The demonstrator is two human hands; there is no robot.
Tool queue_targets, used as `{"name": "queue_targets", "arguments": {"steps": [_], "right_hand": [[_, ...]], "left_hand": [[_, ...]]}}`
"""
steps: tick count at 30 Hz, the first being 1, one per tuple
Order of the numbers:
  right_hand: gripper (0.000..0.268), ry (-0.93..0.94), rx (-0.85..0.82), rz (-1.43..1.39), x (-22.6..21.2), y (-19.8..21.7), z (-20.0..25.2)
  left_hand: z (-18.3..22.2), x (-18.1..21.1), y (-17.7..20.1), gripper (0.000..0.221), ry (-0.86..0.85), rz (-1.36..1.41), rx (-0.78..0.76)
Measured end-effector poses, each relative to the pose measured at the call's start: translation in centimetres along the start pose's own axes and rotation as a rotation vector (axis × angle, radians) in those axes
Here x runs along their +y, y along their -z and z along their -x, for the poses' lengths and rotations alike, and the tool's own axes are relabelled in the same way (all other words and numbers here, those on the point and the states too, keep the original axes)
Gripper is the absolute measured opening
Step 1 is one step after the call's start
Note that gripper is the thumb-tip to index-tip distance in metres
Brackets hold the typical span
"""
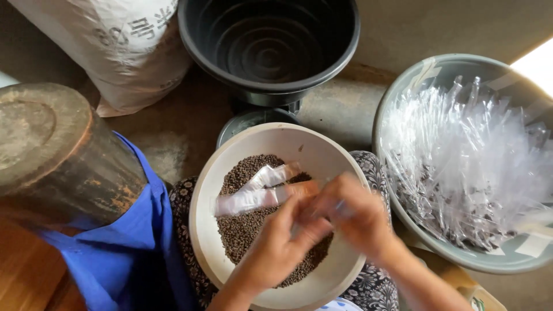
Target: Manually filling and sorting small plastic packets with food pellets from a bowl while sitting on the floor.
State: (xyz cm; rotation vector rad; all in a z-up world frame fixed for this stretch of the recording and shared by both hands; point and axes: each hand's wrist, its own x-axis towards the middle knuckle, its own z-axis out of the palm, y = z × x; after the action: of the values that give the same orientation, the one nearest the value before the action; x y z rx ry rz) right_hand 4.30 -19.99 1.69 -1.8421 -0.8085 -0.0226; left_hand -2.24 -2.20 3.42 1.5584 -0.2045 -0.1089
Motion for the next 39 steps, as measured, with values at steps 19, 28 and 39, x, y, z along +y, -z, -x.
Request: {"name": "queue_targets", "arguments": {"steps": [19,28,39], "right_hand": [[0.016,-0.579,0.112,-0.251,4.1,-3.2,2.6],[0.019,-0.645,0.001,-1.025,5.2,-4.9,4.5],[0.019,-0.648,-0.254,-0.824,4.5,-1.8,4.6]], "left_hand": [[-0.4,-6.0,-1.9,0.027,-0.428,-0.627,0.273],[-1.4,-7.4,-0.3,0.023,-0.483,-0.844,0.527],[-0.6,-8.3,0.2,0.016,-0.130,-0.162,0.283]]}}
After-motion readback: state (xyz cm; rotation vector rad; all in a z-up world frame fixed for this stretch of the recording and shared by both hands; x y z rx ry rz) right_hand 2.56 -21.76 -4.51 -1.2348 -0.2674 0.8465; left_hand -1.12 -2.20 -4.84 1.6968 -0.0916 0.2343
